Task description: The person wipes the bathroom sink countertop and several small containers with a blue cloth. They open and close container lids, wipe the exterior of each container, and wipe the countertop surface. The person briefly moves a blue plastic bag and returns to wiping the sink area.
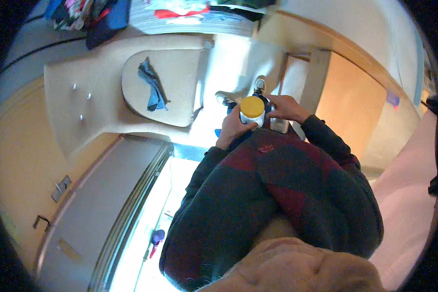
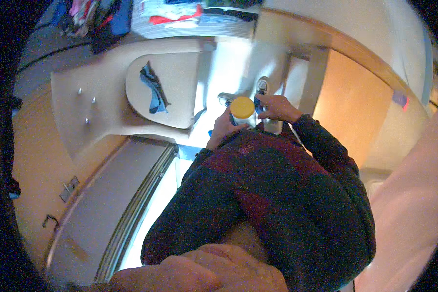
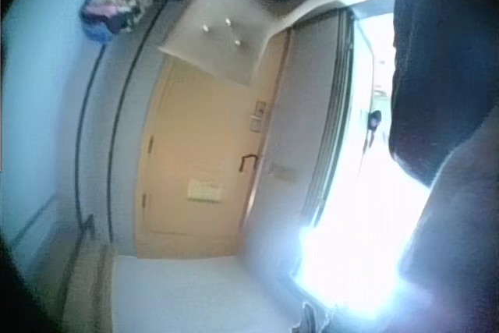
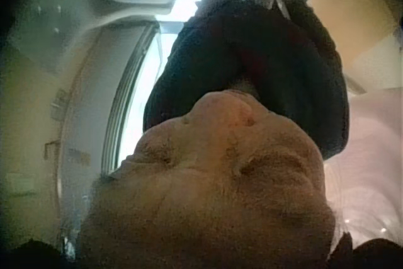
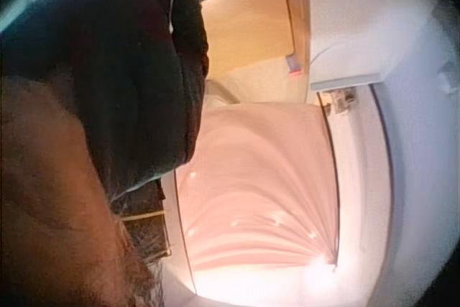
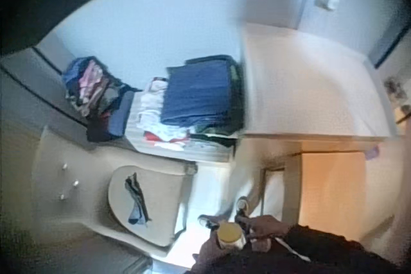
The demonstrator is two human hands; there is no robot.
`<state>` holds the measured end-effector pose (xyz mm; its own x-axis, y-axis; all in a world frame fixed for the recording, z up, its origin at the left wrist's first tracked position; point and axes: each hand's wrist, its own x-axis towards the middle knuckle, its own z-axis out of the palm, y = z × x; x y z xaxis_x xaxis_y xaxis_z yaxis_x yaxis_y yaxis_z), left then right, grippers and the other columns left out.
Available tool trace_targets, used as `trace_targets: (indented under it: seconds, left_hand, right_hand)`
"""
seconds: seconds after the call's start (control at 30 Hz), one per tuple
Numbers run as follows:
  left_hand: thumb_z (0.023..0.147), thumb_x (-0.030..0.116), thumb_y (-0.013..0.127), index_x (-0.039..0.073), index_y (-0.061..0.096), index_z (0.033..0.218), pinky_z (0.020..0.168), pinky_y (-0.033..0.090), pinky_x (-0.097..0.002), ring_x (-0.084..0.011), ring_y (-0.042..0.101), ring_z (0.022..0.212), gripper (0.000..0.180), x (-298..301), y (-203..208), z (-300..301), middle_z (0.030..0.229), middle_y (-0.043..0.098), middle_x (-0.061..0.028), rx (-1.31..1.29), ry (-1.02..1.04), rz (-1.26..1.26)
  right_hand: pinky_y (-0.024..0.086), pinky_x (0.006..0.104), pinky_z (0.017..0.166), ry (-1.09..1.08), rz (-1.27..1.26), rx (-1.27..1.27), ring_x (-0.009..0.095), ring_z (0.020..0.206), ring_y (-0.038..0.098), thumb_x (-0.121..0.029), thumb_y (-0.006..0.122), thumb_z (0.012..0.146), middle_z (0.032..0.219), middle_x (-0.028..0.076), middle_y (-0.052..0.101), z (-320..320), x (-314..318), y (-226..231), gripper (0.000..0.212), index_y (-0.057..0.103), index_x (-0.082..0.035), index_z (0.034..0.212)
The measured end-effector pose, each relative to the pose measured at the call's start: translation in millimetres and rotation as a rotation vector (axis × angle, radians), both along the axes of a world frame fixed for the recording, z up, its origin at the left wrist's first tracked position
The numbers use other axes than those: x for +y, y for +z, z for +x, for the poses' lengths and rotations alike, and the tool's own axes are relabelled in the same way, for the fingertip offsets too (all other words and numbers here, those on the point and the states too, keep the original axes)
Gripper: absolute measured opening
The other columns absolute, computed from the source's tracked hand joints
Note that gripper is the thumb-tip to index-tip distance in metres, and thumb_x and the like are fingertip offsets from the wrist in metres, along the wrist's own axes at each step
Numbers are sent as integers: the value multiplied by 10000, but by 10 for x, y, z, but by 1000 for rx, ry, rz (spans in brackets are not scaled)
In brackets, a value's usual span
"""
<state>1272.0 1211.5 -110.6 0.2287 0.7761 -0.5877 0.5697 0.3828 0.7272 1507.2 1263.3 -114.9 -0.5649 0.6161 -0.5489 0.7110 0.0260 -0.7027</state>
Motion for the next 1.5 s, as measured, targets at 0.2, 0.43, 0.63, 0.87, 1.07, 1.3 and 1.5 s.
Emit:
trace_targets:
  seconds: [0.2, 0.43, 0.63, 0.87, 1.07, 1.3, 1.5]
  left_hand:
    - [643, 407, 769, 51, 447, 1257, 873, 466, -397, -328, 599, 1017, 779, -219, 22, -401, 1105, 611, -175, -48, 117, 2]
    - [659, 397, 773, 63, 412, 1290, 919, 455, -419, -326, 574, 1070, 800, -463, -9, -877, 1164, 586, -169, -86, 239, -97]
    - [680, 363, 777, 56, 409, 1290, 977, 416, -411, -314, 540, 1127, 776, -566, -74, -1000, 1211, 562, -157, -153, 328, -196]
    - [678, 344, 787, 61, 400, 1307, 969, 426, -385, -294, 553, 1112, 791, -566, -218, -901, 1207, 570, -141, -101, 473, -300]
    - [676, 343, 788, 42, 390, 1311, 981, 422, -377, -303, 540, 1130, 808, -331, -184, -620, 1212, 563, -155, -103, 587, -341]
    - [662, 331, 793, 13, 445, 1243, 935, 458, -384, -305, 591, 1058, 748, -70, -246, -375, 1158, 595, -177, -85, 615, -306]
    - [640, 297, 797, 35, 480, 1212, 866, 490, -382, -298, 620, 1006, 704, -134, -639, -484, 1089, 626, -180, -71, 668, -207]
  right_hand:
    - [494, 365, 740, 144, -364, -57, 255, 833, 632, -410, 675, 746, 947, 143, 662, -285, 13, -296, 530, 625, -5, 1083]
    - [502, 373, 837, 204, -705, -294, 243, 975, 586, -384, 649, 778, 1190, 139, 548, -502, 90, -104, 584, 487, -52, 1231]
    - [557, 321, 629, 294, -796, -284, 250, 856, 609, -337, 680, 770, 1083, 183, 514, -552, 340, 177, 665, 404, -69, 1312]
    - [514, 288, 524, 543, -711, -365, 203, 721, 613, -267, 704, 755, 940, 130, 589, -545, 729, -102, 574, 492, -37, 1236]
    - [480, 267, 510, 300, -518, -252, 151, 601, 594, -238, 735, 705, 802, 74, 617, -504, 1234, -564, 532, 529, -26, 1147]
    - [487, 273, 580, 21, -419, -184, 127, 719, 571, -312, 730, 703, 887, 90, 573, -352, 1484, -965, 689, 447, -63, 1279]
    - [512, 273, 574, -240, -465, -245, 136, 748, 584, -261, 753, 671, 970, 101, 554, -313, 1469, -1570, 658, 476, -63, 1235]
